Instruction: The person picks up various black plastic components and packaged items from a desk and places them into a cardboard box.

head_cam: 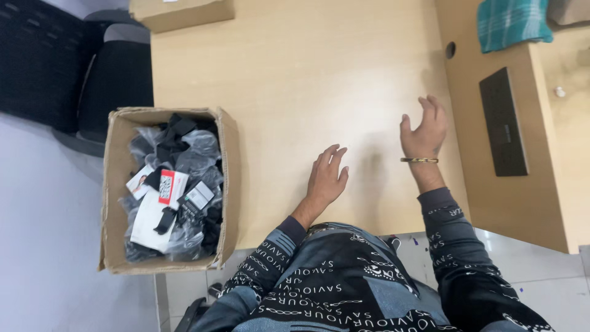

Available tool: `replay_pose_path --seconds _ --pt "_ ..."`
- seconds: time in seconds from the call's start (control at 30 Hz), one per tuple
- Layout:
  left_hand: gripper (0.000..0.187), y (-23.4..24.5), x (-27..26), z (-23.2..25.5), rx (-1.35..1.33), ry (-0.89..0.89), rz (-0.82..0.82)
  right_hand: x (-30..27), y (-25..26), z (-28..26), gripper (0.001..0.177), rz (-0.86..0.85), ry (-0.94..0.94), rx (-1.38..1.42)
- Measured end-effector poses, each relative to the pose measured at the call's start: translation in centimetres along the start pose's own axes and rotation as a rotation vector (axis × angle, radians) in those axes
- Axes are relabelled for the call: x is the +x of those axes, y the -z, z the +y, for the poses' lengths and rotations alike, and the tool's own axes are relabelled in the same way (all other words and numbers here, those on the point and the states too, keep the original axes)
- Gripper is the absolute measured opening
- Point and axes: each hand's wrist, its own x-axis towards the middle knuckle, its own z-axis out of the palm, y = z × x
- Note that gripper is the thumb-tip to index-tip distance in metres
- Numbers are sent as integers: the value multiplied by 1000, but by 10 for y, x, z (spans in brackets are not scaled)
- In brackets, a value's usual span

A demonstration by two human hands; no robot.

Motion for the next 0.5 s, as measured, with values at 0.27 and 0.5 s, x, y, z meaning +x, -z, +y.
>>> replay_pose_path --seconds 0.27,0.5 --pt "41 -120 150 68 -651 314 -279 43 20 125 55 17 -585 417" --pt "43 -219 268 71 -1045 573 -263 104 -20 169 70 114 -1043 1236"
